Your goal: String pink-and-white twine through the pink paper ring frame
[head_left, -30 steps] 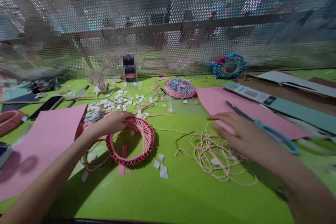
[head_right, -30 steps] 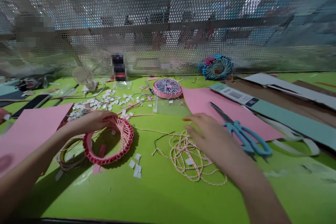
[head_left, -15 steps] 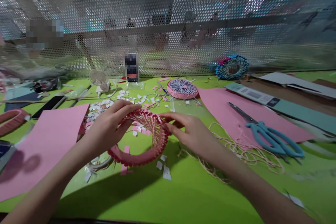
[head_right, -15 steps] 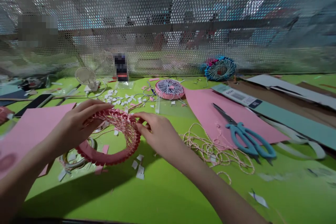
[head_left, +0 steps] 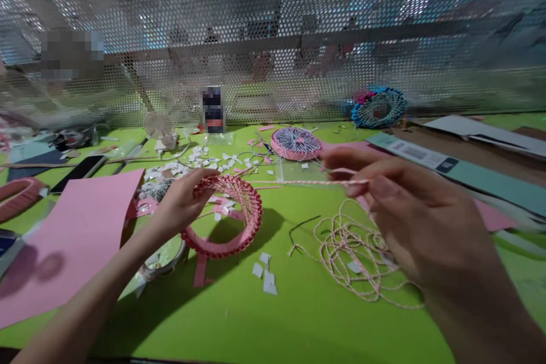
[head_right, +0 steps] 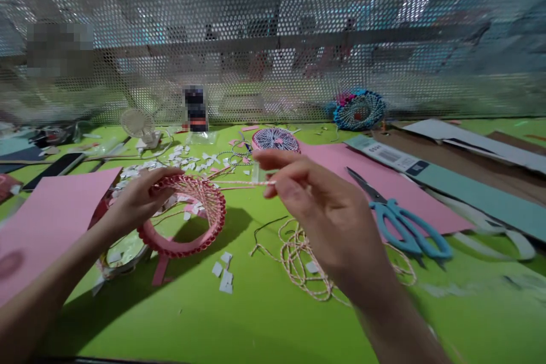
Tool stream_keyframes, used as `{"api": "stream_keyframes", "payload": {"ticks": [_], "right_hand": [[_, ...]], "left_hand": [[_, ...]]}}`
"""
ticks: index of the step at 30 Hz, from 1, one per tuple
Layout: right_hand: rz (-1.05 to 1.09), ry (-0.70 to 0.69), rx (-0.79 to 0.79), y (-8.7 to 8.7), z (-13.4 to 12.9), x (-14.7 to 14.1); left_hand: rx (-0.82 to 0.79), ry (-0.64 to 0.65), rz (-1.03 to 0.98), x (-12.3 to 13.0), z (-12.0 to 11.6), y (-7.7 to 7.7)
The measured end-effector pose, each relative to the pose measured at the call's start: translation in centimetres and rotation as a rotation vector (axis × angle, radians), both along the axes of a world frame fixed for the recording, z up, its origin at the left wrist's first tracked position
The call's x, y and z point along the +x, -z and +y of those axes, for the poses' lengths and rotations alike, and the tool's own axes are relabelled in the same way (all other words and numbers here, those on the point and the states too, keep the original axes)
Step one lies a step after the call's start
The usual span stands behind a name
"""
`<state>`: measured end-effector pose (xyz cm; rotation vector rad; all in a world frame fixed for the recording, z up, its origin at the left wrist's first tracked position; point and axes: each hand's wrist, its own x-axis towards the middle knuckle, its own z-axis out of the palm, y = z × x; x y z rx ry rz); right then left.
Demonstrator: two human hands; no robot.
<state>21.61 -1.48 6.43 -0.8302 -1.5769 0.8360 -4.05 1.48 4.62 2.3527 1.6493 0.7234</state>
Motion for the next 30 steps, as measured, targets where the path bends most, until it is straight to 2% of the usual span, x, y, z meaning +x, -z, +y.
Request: {"api": "stream_keyframes", "payload": {"ticks": [3, 5, 7, 9, 12, 16, 18, 20, 22, 24, 26, 30], "right_hand": [[0.304, -0.258, -0.263, 0.1, 0.1, 0.2], [0.467, -0.346, -0.389, 0.2, 0.2, 0.2], [0.545, -0.344, -0.457, 0.0, 0.0, 0.5], [0.534, -0.305, -0.481, -0.3, -0.3, 1.2], [0.276, -0.179, -0.478, -0.3, -0.6, 2.7], [-0.447, 0.016, -0.386, 1.7, -0.4, 4.2], [-0.717, 0.02, -0.298, 3.4, 0.0, 4.6], [-0.868, -0.017, -0.2, 5.1, 0.4, 4.8], [-0.927, -0.01, -0.087, 6.0, 0.7, 4.7], [-0.911, 0.072, 0.009, 5.7, 1.0, 4.0], [-0.831, 0.157, 0.078, 4.3, 0.9, 2.7], [-0.647, 0.171, 0.273, 1.5, 0.2, -0.8]], "left_hand": [[-0.117, -0.018, -0.11, 0.1, -0.1, 0.0], [-0.205, -0.033, -0.219, 0.1, -0.2, 0.1], [-0.313, -0.039, -0.363, -0.2, -0.1, 0.3], [-0.417, -0.028, -0.517, -0.6, 0.0, 0.6], [-0.553, 0.044, -0.743, -1.1, 0.2, 1.0], [-0.741, 0.193, -0.998, -0.7, -0.1, 1.5], [-0.786, 0.223, -1.054, -0.3, -0.3, 1.8], [-0.8, 0.212, -1.07, 0.1, -0.5, 1.9], [-0.777, 0.187, -1.059, 0.4, -0.6, 1.9], [-0.744, 0.165, -1.004, 0.6, -0.8, 1.7], [-0.712, 0.158, -0.915, 0.8, -1.2, 1.3], [-0.638, 0.189, -0.702, 1.3, -2.4, 0.4]]}}
